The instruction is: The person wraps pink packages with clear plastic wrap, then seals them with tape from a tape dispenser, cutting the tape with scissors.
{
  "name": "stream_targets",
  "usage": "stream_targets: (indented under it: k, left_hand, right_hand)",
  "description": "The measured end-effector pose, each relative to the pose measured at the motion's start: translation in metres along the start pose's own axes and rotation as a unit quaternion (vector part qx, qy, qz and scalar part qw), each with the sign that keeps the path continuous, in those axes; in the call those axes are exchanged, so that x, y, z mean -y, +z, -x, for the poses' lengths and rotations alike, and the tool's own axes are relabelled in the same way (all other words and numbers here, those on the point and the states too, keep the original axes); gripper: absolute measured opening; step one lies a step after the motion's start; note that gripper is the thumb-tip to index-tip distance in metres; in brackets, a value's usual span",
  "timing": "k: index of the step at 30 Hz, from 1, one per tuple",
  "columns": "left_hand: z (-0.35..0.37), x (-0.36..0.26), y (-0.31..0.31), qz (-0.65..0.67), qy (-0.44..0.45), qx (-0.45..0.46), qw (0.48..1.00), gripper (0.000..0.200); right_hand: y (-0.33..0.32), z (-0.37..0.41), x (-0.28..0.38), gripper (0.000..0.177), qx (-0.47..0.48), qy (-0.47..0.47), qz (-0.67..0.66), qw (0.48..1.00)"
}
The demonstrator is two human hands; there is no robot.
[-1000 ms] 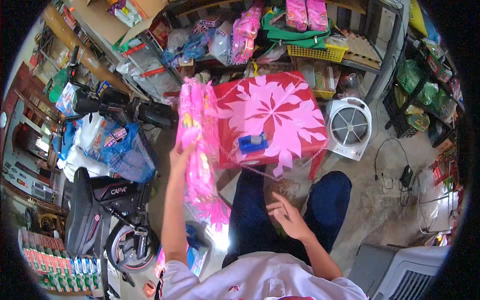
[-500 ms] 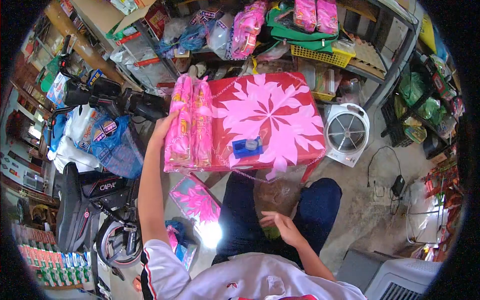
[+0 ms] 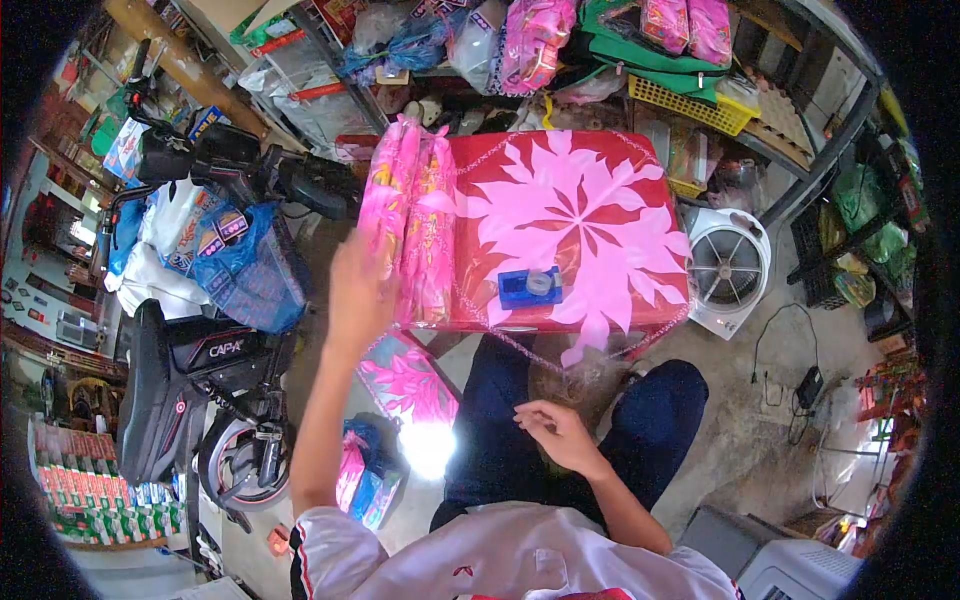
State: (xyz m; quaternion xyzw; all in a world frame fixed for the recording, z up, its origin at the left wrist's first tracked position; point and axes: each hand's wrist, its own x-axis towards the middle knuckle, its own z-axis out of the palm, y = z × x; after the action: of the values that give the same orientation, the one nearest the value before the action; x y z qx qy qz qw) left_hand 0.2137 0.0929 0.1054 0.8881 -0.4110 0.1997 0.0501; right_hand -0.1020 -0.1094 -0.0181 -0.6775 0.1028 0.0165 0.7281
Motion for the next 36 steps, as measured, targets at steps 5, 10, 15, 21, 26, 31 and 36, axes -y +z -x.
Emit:
stream_targets:
  k: [5, 10, 15, 21, 26, 31, 36]
  left_hand:
    - [0.047, -0.060, 0.015, 0.050, 0.071, 0.088, 0.992, 0.065]
    - [0.060, -0.079, 0.032, 0.080, 0.004, 0.064, 0.995, 0.066]
    - [0.062, -0.096, 0.030, 0.118, -0.024, 0.058, 0.991, 0.066]
    - [0.065, -0.101, 0.029, 0.147, -0.043, 0.031, 0.988, 0.059]
    - [0.037, -0.105, 0.011, 0.230, -0.187, 0.096, 0.950, 0.052]
    - [-0.072, -0.103, -0.027, 0.352, -0.166, 0.043, 0.920, 0.053]
    - [-0.263, -0.119, -0.013, 0.478, -0.013, 0.034, 0.878, 0.047]
  right_hand:
    - [0.001, -0.010, 0.003, 0.024, -0.007, -0.012, 0.014, 1.000]
    - [-0.002, -0.006, 0.017, 0.025, -0.029, -0.013, 0.020, 0.999]
    - [-0.020, -0.009, 0.024, 0.026, -0.045, -0.047, 0.039, 0.997]
    - [-0.080, -0.046, 0.124, 0.025, -0.071, -0.064, 0.170, 0.981]
    - [-0.140, -0.122, 0.130, 0.026, -0.169, -0.196, 0.118, 0.959]
    - [-0.140, -0.147, 0.071, 0.026, -0.248, -0.149, 0.147, 0.946]
    - [-0.107, -0.142, 0.064, 0.026, -0.211, -0.156, 0.162, 0.951]
